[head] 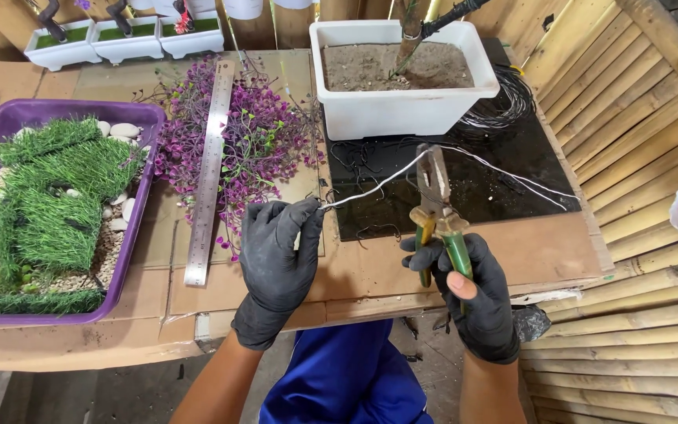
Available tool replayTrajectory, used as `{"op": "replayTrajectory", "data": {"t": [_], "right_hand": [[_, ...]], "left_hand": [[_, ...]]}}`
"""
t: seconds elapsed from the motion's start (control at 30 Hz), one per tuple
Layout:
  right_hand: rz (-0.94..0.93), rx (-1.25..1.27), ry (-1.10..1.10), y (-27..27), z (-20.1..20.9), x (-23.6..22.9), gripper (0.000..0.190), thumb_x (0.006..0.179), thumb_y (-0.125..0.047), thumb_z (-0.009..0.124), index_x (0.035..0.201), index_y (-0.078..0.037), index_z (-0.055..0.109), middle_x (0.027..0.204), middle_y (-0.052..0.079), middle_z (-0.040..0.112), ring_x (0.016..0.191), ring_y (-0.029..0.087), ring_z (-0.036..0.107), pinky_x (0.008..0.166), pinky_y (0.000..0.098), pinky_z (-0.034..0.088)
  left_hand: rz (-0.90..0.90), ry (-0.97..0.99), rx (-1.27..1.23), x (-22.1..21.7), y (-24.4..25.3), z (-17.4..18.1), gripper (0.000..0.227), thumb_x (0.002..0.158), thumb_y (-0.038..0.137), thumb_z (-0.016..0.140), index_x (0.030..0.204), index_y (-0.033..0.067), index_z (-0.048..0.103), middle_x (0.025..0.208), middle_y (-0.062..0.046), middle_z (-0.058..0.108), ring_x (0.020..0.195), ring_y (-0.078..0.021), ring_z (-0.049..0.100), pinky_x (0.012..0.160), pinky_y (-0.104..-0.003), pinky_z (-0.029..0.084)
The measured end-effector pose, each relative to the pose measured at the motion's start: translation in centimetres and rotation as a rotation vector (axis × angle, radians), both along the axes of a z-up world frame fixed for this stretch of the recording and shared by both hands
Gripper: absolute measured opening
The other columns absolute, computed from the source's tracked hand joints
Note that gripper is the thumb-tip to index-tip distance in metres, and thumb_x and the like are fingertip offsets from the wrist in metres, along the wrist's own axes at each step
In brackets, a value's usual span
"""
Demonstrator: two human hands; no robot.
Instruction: The person uses pliers to bend and shape a piece of wire on a workbench. They repeatedly grip the wire with the pliers and bend it into a curved shape, occasionally adjusting their grip and the wire's position. The workspace includes a potted plant, a tray of greenery, and a ruler.
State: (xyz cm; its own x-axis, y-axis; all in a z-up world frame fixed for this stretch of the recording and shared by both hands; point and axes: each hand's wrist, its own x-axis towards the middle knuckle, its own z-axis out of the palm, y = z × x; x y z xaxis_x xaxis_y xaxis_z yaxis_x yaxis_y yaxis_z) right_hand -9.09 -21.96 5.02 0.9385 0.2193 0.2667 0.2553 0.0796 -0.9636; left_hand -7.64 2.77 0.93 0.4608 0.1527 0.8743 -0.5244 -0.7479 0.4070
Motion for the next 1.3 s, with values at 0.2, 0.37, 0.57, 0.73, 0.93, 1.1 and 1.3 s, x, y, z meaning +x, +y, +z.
{"op": "replayTrajectory", "data": {"t": [0.2,0.37,0.57,0.73,0.93,1.1,1.3], "right_hand": [[-0.268,-0.760,-0.233,-3.9,-4.1,5.5,0.032,0.079,-0.043,0.087,0.100,-0.024,0.072,0.088,-0.003,0.068,0.090,0.024,0.067,0.079,0.0353,0.051],[-0.381,-1.407,-0.968,-3.7,-2.0,8.9,0.024,0.083,-0.045,0.076,0.097,-0.028,0.066,0.099,-0.010,0.064,0.122,0.024,0.062,0.092,0.0410,0.053],[-0.343,-1.230,-1.065,-1.6,-2.9,8.6,0.021,0.087,-0.026,0.081,0.104,-0.018,0.071,0.101,0.001,0.069,0.115,0.034,0.063,0.084,0.0459,0.058],[-0.393,-1.119,-1.094,-1.3,-4.0,8.4,0.024,0.090,-0.020,0.082,0.112,-0.014,0.073,0.105,0.006,0.071,0.116,0.038,0.062,0.084,0.0518,0.057],[-0.407,-1.153,-1.094,-1.2,-3.7,8.5,0.029,0.089,-0.022,0.085,0.115,-0.016,0.074,0.107,0.005,0.071,0.119,0.037,0.061,0.092,0.0496,0.049],[-0.411,-1.137,-1.053,-0.4,-3.6,8.1,0.023,0.091,-0.025,0.082,0.111,-0.017,0.073,0.110,0.004,0.070,0.124,0.037,0.058,0.095,0.0510,0.044],[-0.385,-0.945,-0.671,0.8,-5.2,7.5,0.025,0.088,-0.043,0.084,0.098,-0.024,0.072,0.100,-0.005,0.072,0.121,0.030,0.065,0.095,0.0443,0.049]], "left_hand": [[0.081,0.212,-0.283,0.8,1.8,-0.1,0.003,0.100,0.006,0.069,0.097,0.0057,0.071,0.071,-0.013,0.066,0.071,-0.0363,0.068,0.069,-0.046,0.053],[-0.398,0.485,-1.035,0.8,-1.6,2.8,0.008,0.100,0.015,0.066,0.100,0.0089,0.071,0.077,-0.008,0.072,0.079,-0.0138,0.067,0.078,-0.031,0.054],[-0.784,0.668,-1.530,3.9,-5.8,0.1,0.008,0.096,0.012,0.072,0.101,0.0077,0.067,0.097,-0.012,0.075,0.093,-0.0233,0.075,0.083,-0.037,0.064],[-0.756,0.714,-1.493,4.6,-6.6,-0.8,0.006,0.096,0.010,0.071,0.092,0.0066,0.069,0.084,-0.012,0.077,0.081,-0.0247,0.079,0.072,-0.035,0.066],[-0.620,0.648,-1.183,5.8,-6.5,-2.9,0.011,0.096,0.010,0.073,0.086,0.0053,0.071,0.068,-0.013,0.071,0.064,-0.0116,0.069,0.057,-0.028,0.063],[-0.685,0.532,-1.198,5.4,-7.5,-1.2,0.010,0.095,0.015,0.075,0.092,0.0056,0.072,0.072,-0.008,0.071,0.062,-0.0070,0.066,0.058,-0.021,0.060],[-0.514,0.376,-0.758,5.0,-6.8,1.2,0.008,0.092,0.014,0.078,0.095,0.0073,0.077,0.075,-0.015,0.067,0.069,-0.0255,0.074,0.056,-0.037,0.061]]}}
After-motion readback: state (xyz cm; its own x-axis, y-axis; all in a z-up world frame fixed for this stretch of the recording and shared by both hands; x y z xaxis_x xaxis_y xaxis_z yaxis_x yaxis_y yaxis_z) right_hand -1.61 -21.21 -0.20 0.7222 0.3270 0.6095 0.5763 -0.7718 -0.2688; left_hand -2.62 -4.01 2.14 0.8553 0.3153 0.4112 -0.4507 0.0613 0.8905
